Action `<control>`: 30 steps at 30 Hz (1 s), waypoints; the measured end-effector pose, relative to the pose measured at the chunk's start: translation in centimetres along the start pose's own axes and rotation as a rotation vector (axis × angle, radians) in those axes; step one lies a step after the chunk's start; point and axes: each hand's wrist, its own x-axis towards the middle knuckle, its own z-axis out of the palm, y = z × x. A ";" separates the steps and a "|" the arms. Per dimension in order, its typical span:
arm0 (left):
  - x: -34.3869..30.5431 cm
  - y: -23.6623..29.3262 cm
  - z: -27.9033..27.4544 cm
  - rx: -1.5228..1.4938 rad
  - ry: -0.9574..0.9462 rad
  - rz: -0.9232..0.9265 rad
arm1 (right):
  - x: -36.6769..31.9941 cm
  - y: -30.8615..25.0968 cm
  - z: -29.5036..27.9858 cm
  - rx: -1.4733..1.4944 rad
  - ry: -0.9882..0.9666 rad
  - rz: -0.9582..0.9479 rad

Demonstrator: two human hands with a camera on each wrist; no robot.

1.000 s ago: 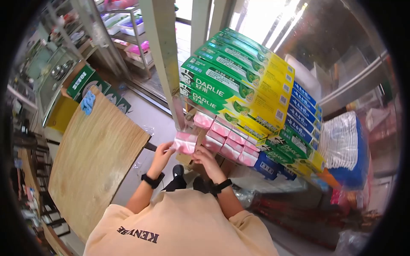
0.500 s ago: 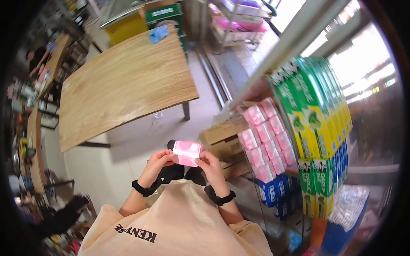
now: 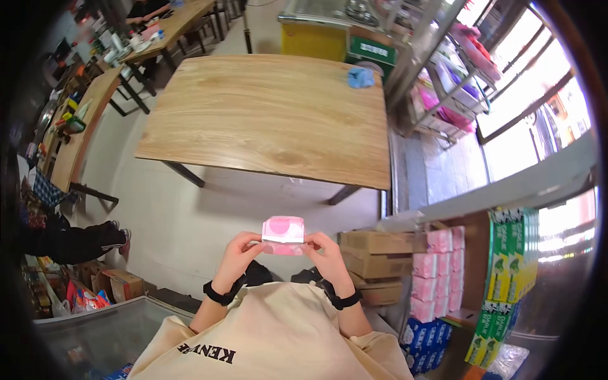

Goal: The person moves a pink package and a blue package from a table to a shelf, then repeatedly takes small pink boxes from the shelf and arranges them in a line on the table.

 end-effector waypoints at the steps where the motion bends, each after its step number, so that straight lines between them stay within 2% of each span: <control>1: -0.2 0.0 -2.5 0.063 0.041 0.028 | 1.2 -0.9 2.2 -0.037 -0.011 -0.010; 4: -0.9 -0.4 -9.8 0.063 0.174 0.025 | 4.3 -2.8 9.2 -0.092 -0.087 -0.055; 5: -1.3 0.0 -12.2 0.145 0.222 0.023 | 5.2 -3.8 11.5 -0.123 -0.116 -0.077; 8: -2.3 0.6 -18.8 0.391 0.331 0.168 | 7.5 -5.6 18.0 -0.138 -0.210 -0.103; 13: -4.9 1.5 -25.3 0.411 0.486 0.117 | 10.2 -7.7 25.8 -0.109 -0.325 -0.131; 19: -5.1 0.4 -30.3 0.284 0.570 0.099 | 14.7 -8.6 31.2 -0.100 -0.436 -0.132; 21: -4.4 0.9 -31.8 0.323 0.559 0.142 | 16.5 -8.5 32.2 0.058 -0.463 -0.073; 24: -2.9 2.6 -33.9 0.219 0.560 0.158 | 19.5 -9.6 33.4 0.226 -0.528 -0.037; 26: -1.4 3.5 -35.6 0.281 0.567 0.201 | 21.5 -10.5 34.5 0.336 -0.563 -0.034; 30: 1.9 6.0 -39.4 0.387 0.587 0.260 | 26.9 -11.6 37.0 0.331 -0.619 -0.114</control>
